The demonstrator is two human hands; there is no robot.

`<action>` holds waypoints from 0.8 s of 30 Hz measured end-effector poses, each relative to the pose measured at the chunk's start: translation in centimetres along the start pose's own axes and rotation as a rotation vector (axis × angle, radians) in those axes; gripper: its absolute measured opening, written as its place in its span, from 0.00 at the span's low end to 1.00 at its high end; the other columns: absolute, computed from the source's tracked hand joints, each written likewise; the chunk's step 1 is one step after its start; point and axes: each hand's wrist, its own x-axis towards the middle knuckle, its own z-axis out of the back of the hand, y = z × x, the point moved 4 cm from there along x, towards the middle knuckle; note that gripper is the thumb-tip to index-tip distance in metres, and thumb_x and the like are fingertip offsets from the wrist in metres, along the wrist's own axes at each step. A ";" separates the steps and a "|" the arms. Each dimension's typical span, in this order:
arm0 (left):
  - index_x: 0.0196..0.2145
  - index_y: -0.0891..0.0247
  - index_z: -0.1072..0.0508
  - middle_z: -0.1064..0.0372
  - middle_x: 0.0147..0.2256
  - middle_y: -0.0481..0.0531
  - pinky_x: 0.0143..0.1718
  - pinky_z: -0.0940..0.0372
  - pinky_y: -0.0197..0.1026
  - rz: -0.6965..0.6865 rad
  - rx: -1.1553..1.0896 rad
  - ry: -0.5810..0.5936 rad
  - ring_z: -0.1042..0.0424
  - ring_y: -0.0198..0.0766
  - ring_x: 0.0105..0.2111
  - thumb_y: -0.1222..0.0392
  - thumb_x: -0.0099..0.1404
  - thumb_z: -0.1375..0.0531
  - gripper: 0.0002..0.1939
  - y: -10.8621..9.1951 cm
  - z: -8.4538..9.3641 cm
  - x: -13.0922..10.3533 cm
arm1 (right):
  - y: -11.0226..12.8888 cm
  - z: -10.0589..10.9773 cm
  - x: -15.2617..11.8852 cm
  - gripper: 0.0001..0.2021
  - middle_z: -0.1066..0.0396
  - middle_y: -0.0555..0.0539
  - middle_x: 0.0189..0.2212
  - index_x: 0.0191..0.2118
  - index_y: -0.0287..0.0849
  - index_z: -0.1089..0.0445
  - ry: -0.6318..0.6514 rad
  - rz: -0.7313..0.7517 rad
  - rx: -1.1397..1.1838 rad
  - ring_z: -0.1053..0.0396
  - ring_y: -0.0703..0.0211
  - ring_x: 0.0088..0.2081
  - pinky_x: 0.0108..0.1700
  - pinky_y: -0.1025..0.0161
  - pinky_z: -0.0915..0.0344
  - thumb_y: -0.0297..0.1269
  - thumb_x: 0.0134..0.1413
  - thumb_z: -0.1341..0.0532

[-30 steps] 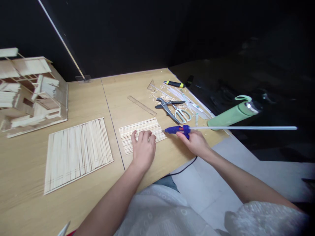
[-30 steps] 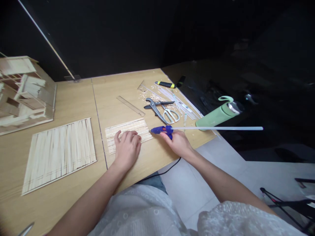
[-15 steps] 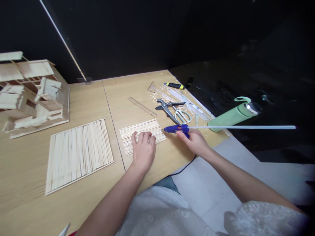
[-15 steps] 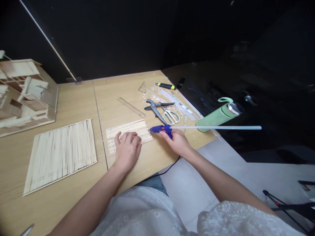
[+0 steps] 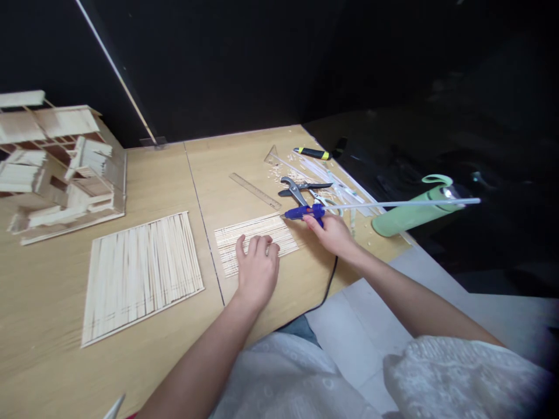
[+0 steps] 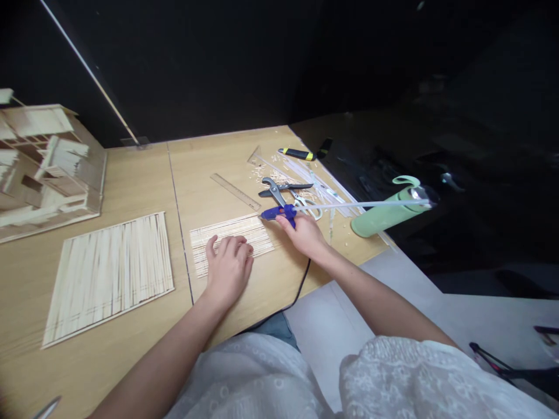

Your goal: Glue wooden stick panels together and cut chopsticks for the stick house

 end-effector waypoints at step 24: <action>0.40 0.59 0.27 0.29 0.47 0.56 0.61 0.53 0.62 0.000 -0.008 0.010 0.34 0.45 0.48 0.66 0.67 0.46 0.09 0.0 0.1 -0.1 | 0.0 0.6 -2.0 0.20 0.21 0.41 0.43 0.47 0.42 0.22 0.015 0.017 -0.076 0.25 0.46 0.47 0.48 0.57 0.32 0.50 0.63 0.45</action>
